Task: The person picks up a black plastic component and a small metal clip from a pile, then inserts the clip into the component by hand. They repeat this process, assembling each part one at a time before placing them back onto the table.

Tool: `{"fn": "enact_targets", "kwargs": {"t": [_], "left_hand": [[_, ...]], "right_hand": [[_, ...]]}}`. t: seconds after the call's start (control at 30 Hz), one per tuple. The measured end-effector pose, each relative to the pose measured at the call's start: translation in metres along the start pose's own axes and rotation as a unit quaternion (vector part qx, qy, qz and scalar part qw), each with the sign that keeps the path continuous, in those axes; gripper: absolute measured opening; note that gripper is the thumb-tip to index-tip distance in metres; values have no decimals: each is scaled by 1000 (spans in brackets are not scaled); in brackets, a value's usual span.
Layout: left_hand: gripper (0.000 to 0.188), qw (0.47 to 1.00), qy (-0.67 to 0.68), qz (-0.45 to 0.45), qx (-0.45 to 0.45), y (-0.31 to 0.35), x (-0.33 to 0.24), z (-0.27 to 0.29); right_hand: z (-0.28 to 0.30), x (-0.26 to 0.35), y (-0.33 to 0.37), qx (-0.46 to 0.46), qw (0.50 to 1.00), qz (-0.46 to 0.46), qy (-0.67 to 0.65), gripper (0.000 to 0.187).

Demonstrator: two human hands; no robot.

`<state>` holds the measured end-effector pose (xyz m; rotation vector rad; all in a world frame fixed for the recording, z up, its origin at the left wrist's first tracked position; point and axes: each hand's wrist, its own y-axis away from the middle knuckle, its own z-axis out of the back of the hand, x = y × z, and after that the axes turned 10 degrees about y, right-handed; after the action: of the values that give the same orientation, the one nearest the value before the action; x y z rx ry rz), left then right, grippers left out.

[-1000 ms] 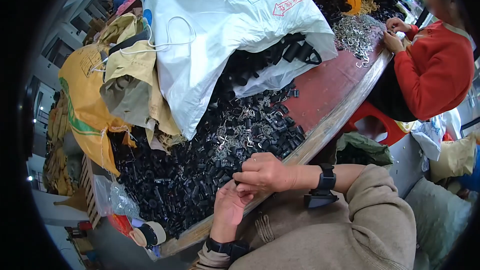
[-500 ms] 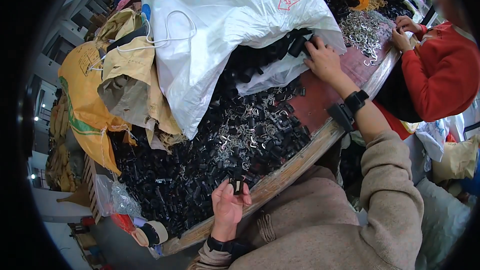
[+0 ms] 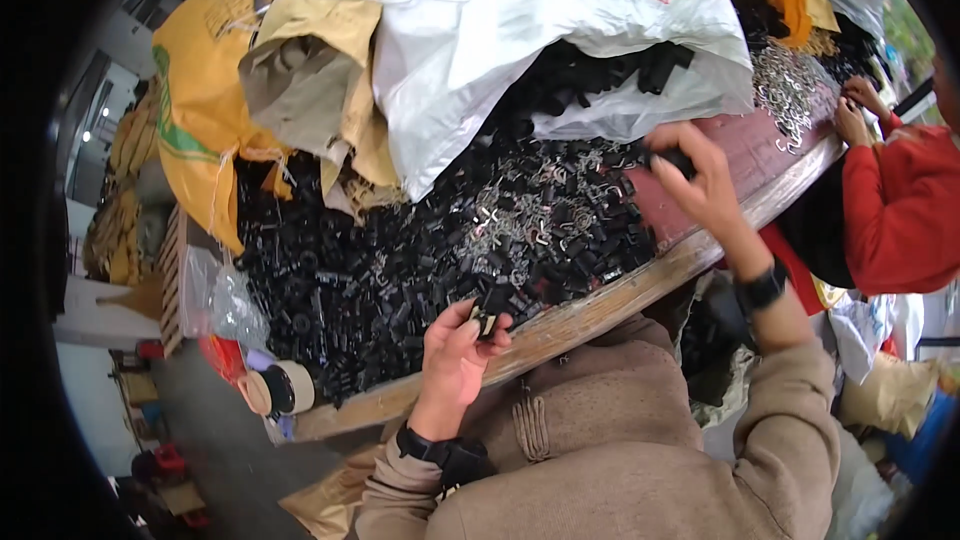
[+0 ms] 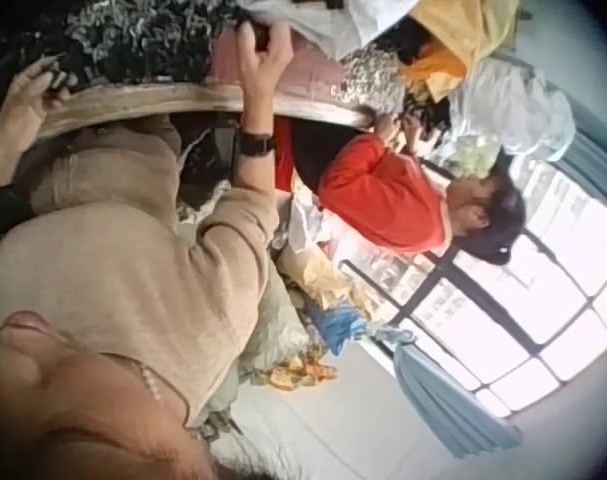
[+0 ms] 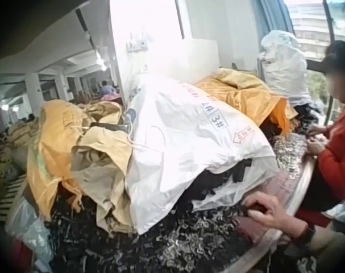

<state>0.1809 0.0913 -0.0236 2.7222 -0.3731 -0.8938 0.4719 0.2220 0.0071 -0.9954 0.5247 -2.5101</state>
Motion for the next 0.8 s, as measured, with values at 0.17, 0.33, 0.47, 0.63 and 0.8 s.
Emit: {"fn": "enact_targets", "kwargs": {"t": [0.17,0.33,0.47,0.63,0.8], "left_hand": [[33,998,-43,45,3,6,2,-9],[33,992,-95,74,34,15,-3,1],[33,985,-154,63,50,15,-4,10],[33,973,-225,7,51,10,-4,12],[33,985,-161,65,17,-1,-2,23]], "right_hand": [[-32,79,42,140,946,32,-292,24],[-61,100,57,196,910,19,-365,28],[-71,101,60,215,902,9,-374,28],[-72,110,64,237,877,-112,-403,23],[-81,108,66,159,955,60,-241,20]]}}
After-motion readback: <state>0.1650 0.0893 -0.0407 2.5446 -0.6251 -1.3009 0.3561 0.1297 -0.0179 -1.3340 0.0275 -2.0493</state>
